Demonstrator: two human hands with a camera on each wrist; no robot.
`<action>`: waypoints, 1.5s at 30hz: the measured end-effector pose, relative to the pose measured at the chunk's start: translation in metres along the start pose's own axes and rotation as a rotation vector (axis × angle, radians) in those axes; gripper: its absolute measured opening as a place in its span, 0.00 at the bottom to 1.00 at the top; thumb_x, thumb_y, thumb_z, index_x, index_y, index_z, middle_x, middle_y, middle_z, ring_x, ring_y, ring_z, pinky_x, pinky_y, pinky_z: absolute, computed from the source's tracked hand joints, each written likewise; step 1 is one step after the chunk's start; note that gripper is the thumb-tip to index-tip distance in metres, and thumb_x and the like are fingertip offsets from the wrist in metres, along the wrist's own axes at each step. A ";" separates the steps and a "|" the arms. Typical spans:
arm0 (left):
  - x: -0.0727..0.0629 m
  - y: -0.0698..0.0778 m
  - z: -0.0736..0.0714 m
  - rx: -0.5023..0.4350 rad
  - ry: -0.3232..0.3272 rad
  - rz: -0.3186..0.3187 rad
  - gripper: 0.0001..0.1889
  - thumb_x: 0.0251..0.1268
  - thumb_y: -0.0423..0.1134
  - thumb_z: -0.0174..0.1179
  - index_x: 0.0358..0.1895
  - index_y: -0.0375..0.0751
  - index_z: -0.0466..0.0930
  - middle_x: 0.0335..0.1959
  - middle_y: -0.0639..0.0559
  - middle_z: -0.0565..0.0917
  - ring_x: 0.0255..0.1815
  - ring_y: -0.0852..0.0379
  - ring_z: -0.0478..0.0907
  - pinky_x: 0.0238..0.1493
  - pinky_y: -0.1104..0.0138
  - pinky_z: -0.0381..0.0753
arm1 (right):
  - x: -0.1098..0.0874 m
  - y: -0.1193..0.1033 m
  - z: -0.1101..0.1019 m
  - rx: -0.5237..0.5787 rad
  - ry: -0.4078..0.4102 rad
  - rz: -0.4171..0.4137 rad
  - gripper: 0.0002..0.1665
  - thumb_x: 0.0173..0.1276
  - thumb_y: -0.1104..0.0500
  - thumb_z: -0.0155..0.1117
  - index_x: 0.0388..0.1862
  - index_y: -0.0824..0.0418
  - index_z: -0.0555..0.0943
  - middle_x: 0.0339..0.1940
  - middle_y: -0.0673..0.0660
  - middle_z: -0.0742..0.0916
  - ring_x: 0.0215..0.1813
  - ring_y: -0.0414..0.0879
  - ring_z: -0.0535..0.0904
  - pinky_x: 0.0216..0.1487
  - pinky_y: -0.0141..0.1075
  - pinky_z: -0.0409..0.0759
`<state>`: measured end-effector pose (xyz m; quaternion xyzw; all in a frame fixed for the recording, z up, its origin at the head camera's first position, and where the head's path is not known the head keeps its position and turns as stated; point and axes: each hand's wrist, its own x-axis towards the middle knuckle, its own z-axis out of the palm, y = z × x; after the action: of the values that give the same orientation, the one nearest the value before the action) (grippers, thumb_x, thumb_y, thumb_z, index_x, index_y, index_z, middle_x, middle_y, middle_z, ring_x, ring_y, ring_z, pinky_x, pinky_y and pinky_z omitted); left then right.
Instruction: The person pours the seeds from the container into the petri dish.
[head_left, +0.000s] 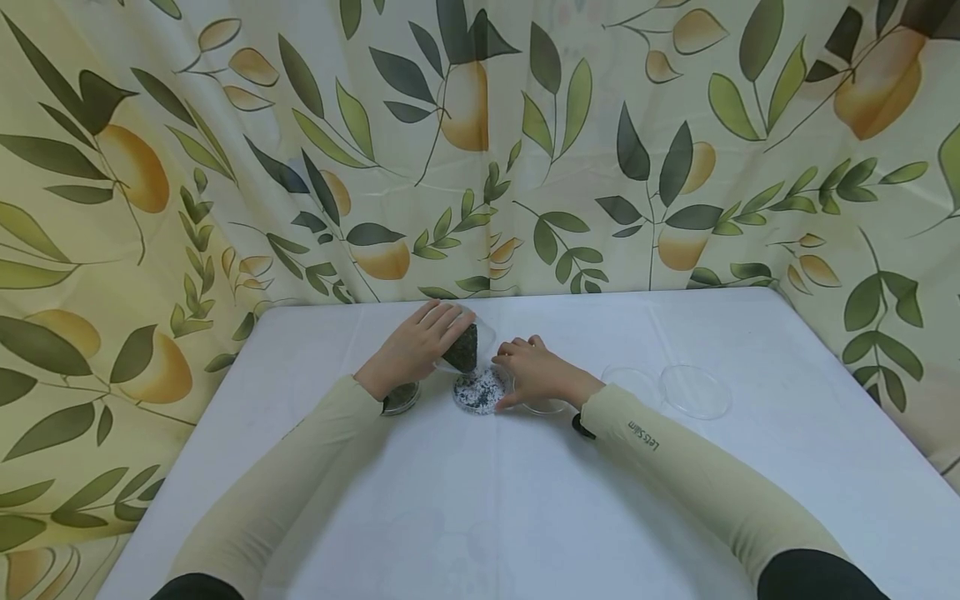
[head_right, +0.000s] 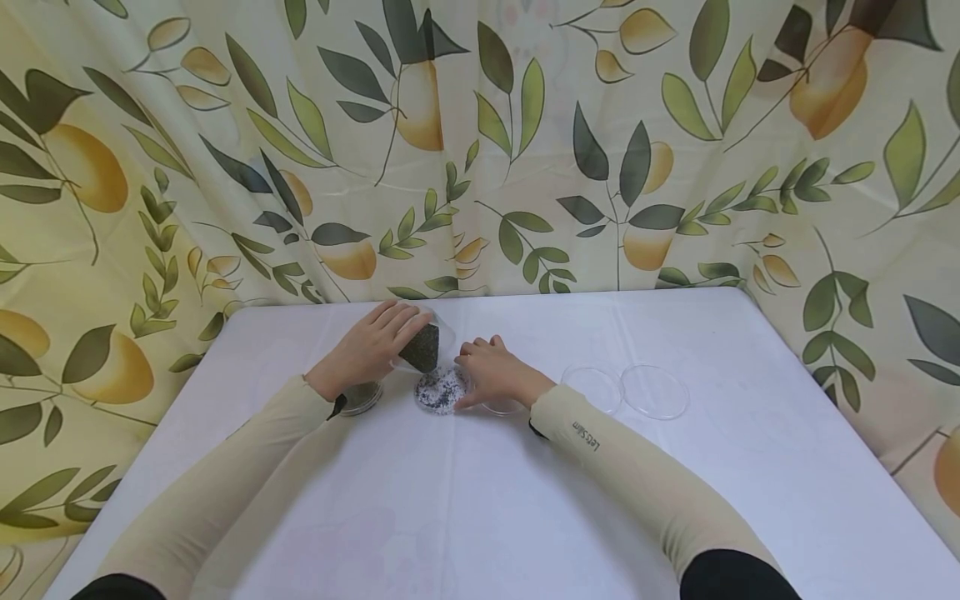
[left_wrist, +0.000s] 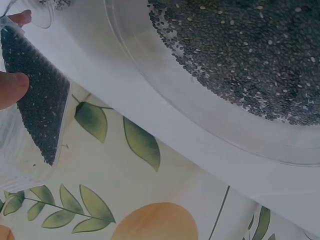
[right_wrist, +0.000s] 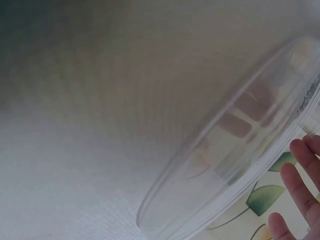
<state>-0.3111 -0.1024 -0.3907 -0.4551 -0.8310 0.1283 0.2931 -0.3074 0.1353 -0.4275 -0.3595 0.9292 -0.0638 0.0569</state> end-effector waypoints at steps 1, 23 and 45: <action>0.000 0.000 0.000 -0.004 0.004 -0.001 0.42 0.42 0.38 0.73 0.65 0.39 0.64 0.58 0.46 0.76 0.60 0.50 0.71 0.68 0.59 0.65 | 0.000 0.000 0.000 0.000 -0.002 0.001 0.48 0.45 0.33 0.72 0.59 0.63 0.77 0.55 0.57 0.81 0.58 0.52 0.73 0.55 0.48 0.66; 0.005 -0.001 -0.002 0.026 0.037 -0.013 0.41 0.42 0.36 0.71 0.64 0.39 0.64 0.56 0.45 0.76 0.59 0.49 0.72 0.68 0.58 0.65 | -0.001 0.000 0.001 -0.027 0.009 -0.018 0.49 0.46 0.32 0.70 0.59 0.63 0.76 0.56 0.57 0.80 0.58 0.52 0.73 0.55 0.48 0.66; 0.007 -0.002 -0.002 0.053 0.009 -0.038 0.41 0.42 0.38 0.72 0.65 0.39 0.64 0.56 0.45 0.76 0.59 0.49 0.71 0.69 0.59 0.64 | 0.000 0.000 -0.001 -0.009 -0.014 -0.003 0.48 0.47 0.33 0.70 0.60 0.63 0.75 0.58 0.59 0.79 0.60 0.53 0.72 0.56 0.49 0.66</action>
<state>-0.3147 -0.0975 -0.3858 -0.4317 -0.8346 0.1427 0.3110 -0.3080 0.1353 -0.4264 -0.3615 0.9286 -0.0571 0.0617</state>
